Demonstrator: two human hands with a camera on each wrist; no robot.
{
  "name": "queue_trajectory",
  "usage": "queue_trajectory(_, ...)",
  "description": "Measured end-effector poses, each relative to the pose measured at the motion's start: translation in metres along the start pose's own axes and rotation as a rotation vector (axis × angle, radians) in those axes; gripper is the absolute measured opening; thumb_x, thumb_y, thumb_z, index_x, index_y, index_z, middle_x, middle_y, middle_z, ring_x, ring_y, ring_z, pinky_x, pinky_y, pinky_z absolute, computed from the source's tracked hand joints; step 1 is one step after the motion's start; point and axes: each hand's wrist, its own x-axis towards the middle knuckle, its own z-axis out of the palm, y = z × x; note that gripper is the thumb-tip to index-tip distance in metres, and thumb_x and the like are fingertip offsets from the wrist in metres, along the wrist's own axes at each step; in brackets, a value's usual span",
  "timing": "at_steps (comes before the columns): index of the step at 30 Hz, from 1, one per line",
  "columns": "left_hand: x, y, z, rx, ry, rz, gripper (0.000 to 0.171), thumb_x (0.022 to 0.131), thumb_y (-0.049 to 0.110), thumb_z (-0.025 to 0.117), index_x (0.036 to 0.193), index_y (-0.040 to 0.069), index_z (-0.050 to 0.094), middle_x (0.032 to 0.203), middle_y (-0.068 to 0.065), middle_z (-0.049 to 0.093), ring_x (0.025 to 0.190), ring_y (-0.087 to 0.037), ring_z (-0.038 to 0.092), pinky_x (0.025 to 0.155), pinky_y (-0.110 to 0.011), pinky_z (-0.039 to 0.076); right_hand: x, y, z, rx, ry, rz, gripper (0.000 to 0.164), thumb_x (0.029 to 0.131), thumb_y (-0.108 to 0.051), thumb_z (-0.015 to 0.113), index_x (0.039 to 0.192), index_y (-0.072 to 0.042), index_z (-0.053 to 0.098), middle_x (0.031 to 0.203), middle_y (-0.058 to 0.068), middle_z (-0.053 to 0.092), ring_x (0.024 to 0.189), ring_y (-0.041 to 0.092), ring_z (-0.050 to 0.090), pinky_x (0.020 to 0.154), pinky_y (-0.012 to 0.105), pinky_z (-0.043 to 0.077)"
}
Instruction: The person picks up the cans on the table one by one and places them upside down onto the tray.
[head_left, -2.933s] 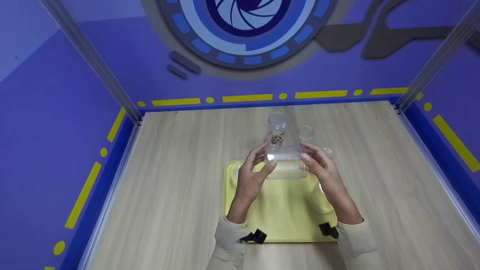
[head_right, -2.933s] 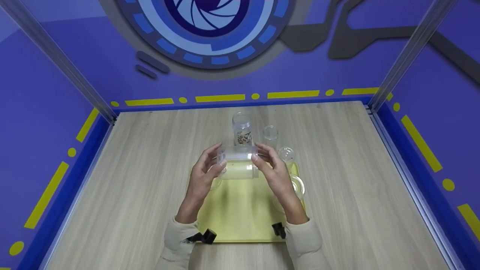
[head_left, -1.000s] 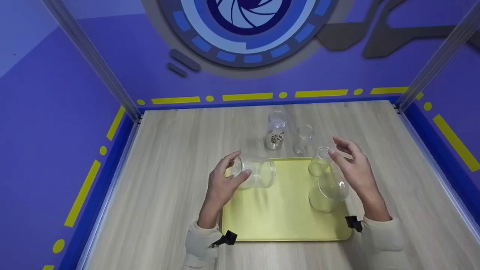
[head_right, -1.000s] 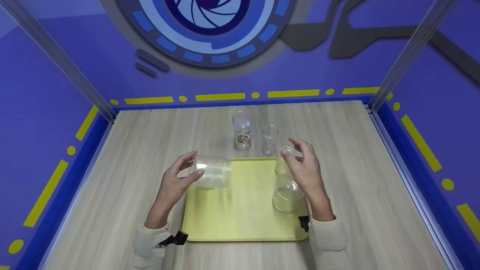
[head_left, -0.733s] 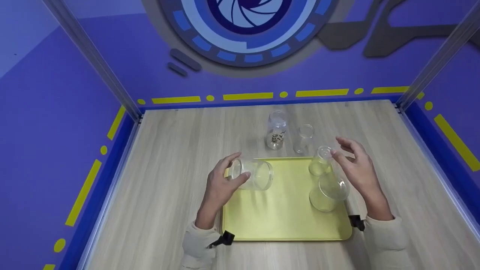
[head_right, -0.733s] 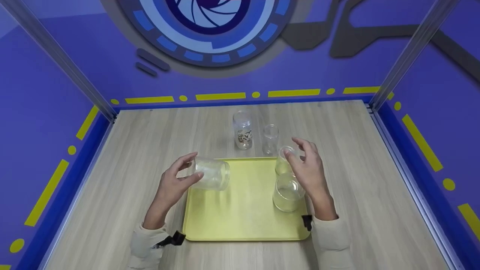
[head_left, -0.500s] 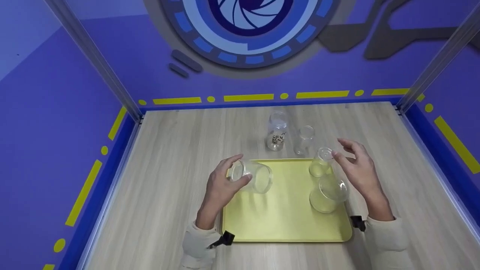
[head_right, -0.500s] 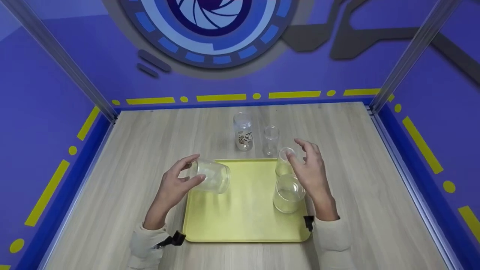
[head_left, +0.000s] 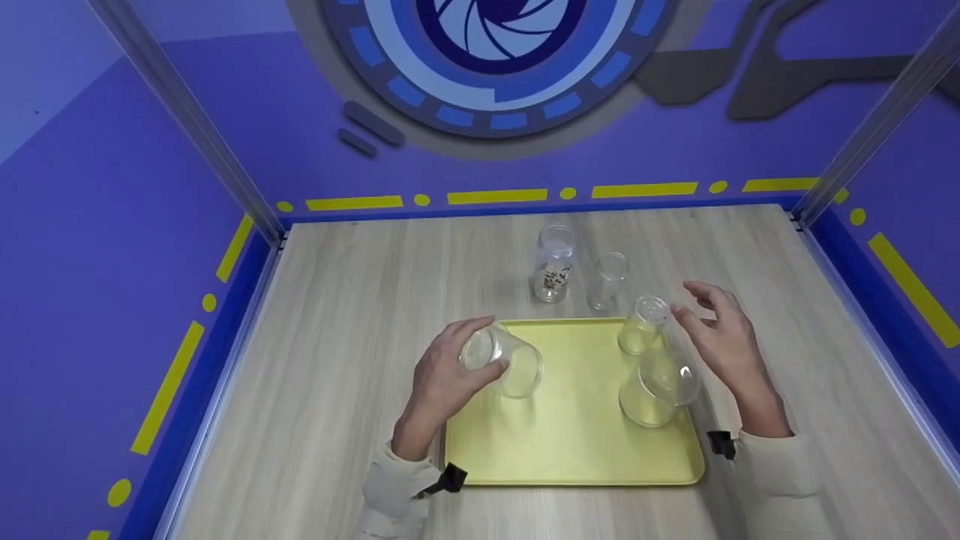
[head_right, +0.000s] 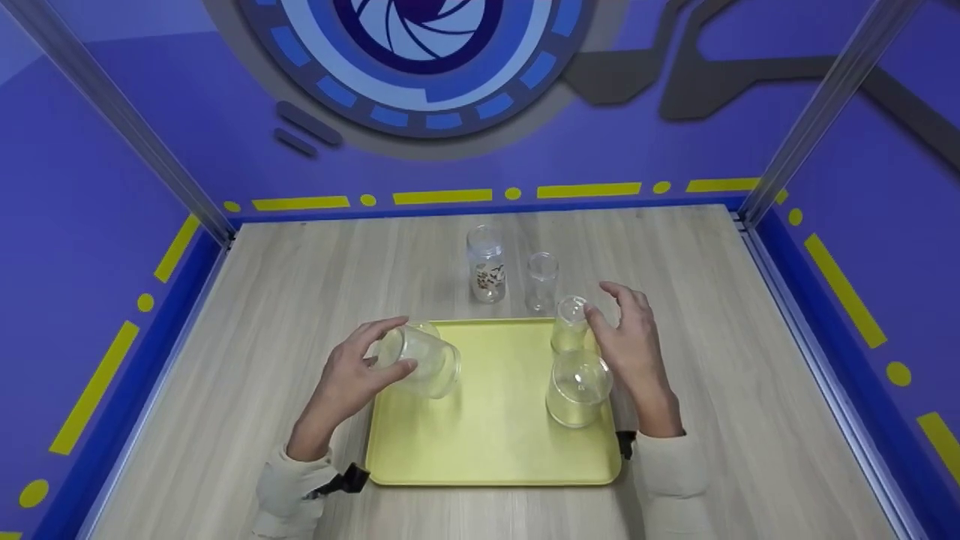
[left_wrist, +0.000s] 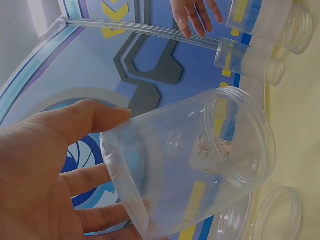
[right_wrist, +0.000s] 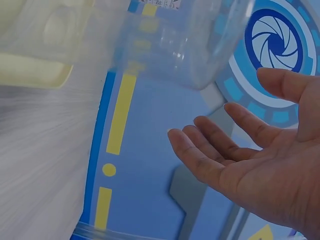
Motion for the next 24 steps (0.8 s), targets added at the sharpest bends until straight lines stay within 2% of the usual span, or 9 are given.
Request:
queue_trajectory(15, -0.004, 0.004, 0.002, 0.105, -0.056, 0.06, 0.058, 0.085, 0.034, 0.084, 0.139, 0.02, 0.07, 0.143, -0.001, 0.065, 0.133, -0.028, 0.06, 0.096, -0.053, 0.054, 0.007, 0.016, -0.002, -0.049, -0.045, -0.004, 0.059, 0.109, -0.031, 0.062, 0.15, 0.009, 0.048, 0.146, 0.034, 0.047, 0.138, 0.054, 0.043, 0.107, 0.068, 0.041)
queue_trajectory(24, -0.008, 0.005, 0.004, 0.145, -0.091, 0.076, 0.059, 0.084, 0.033, 0.086, 0.14, 0.02, 0.071, 0.14, -0.004, 0.066, 0.131, -0.031, 0.06, 0.094, -0.056, 0.054, 0.01, 0.029, 0.001, -0.07, -0.085, 0.05, 0.061, 0.109, -0.032, 0.06, 0.15, 0.01, 0.047, 0.148, 0.038, 0.043, 0.138, 0.058, 0.041, 0.108, 0.07, 0.04)
